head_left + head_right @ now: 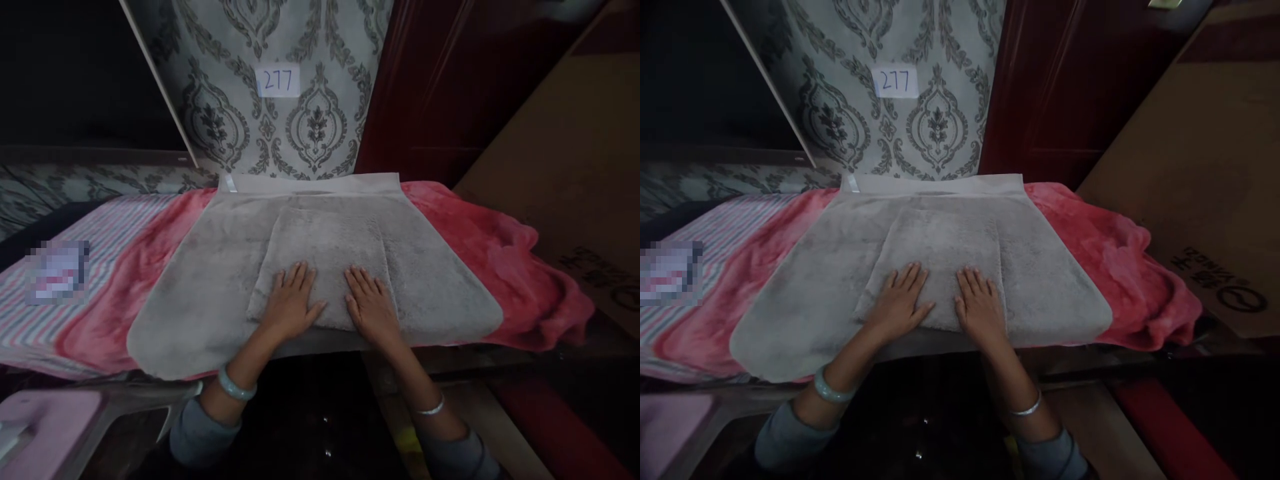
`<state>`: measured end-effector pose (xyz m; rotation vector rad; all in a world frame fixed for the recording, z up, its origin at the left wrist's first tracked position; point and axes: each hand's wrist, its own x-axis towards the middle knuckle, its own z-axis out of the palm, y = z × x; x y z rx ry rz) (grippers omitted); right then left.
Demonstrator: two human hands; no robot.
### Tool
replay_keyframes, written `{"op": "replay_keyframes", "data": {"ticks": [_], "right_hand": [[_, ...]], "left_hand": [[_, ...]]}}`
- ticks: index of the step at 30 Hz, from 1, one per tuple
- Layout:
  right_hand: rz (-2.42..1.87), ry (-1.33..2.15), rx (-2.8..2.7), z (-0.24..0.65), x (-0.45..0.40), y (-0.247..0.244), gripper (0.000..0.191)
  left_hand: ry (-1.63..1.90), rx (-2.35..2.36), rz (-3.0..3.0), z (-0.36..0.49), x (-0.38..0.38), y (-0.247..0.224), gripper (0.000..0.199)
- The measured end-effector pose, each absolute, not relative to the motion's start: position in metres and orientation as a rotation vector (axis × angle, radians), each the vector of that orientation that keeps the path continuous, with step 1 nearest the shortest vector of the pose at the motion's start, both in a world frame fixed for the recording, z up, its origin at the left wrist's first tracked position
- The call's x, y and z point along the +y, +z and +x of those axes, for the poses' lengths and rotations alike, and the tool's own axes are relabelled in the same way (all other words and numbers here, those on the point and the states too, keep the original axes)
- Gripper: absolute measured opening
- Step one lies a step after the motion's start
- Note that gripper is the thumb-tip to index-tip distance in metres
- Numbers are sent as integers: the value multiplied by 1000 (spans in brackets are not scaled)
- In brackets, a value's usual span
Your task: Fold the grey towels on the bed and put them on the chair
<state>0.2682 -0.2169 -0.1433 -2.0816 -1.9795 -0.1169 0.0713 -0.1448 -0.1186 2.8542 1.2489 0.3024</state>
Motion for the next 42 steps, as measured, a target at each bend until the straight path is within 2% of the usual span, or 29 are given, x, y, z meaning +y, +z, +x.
{"op": "replay_keyframes", "data": {"ticks": [5,8,13,15,20,28,35,39,42], "right_hand": [[-2049,-72,-1972,278,-227,-154,57],[-1935,9,-1996,290,-230,-149,56],[-1619,196,-2242,292,-218,-124,52],[-1530,253,-2403,288,-208,-118,51],[-1519,161,-2584,300,-168,-119,54],[-1929,-90,-2295,341,-99,-132,59],[-1991,22,-2262,331,-111,-119,56],[-1701,80,-2494,290,-131,-101,52],[-1385,151,-2710,258,-130,-97,50]], "left_hand": [[389,1418,2845,44,-139,-126,69],[578,1439,2855,35,-146,-129,57],[957,959,2958,47,-182,-136,38],[963,816,3003,54,-194,-142,40],[969,864,3026,61,-201,-156,42],[952,892,2987,58,-202,-159,42],[870,850,2979,52,-202,-149,44],[935,997,2908,36,-199,-139,41],[899,1134,2896,24,-197,-140,48]]}}
